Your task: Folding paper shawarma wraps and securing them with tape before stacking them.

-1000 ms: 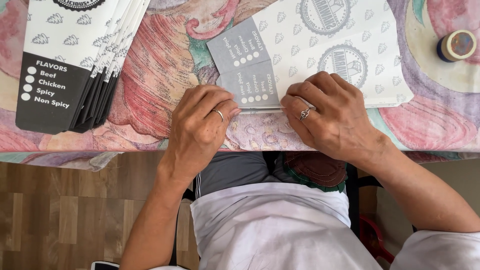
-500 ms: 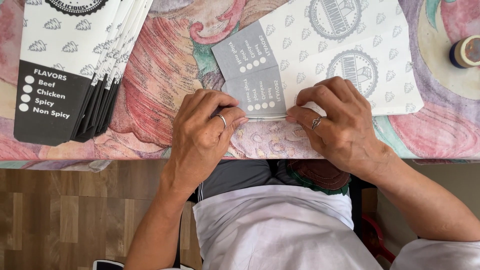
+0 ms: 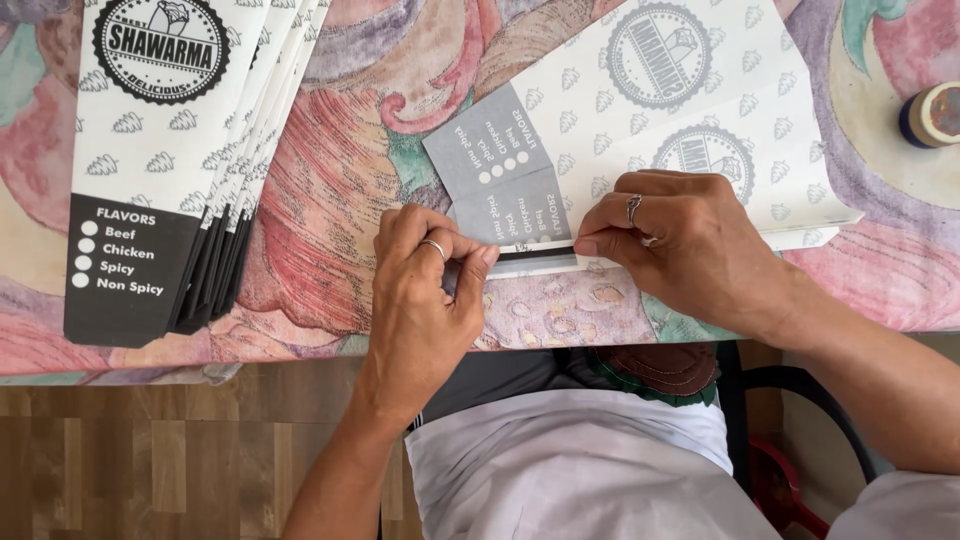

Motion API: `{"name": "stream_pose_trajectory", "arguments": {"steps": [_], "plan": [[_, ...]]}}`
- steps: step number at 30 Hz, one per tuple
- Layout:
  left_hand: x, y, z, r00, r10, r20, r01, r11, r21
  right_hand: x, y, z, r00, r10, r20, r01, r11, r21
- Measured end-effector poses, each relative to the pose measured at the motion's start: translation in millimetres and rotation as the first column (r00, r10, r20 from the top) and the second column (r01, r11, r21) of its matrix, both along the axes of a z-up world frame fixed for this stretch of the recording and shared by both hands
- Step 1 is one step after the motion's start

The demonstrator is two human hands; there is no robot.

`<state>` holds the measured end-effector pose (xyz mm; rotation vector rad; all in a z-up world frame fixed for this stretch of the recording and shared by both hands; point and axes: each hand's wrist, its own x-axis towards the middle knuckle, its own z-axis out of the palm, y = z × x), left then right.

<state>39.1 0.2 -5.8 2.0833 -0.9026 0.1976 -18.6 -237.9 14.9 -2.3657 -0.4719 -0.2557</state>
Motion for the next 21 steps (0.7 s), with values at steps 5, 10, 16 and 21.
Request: {"name": "stream_pose_trajectory", "arguments": {"steps": [5, 10, 16, 21], "plan": [[-3.2, -2.5, -0.9, 1.000, 0.016, -0.009, -0.015, 0.998, 0.056, 3.7, -1.4, 3.3, 0.999, -0.004, -0.054, 0.004, 1.000, -0.008], [-5.1, -4.1, 0.6, 0.999, 0.018, -0.032, -0.015, 0.996, 0.088, 3.2, -3.2, 1.8, 0.998, 0.000, -0.062, -0.005, 0.996, -0.086], [-7.0, -7.0, 4.8, 0.999, 0.026, -0.019, -0.025, 0.997, 0.077, 3.8, -2.3, 4.2, 0.998, 0.047, -0.040, -0.052, 0.990, -0.132], [-5.2, -7.0, 4.1, 0.999, 0.029, 0.015, -0.030, 0.999, 0.036, 6.0, -3.5, 3.5, 0.998, 0.039, -0.053, -0.045, 0.991, -0.127]]}}
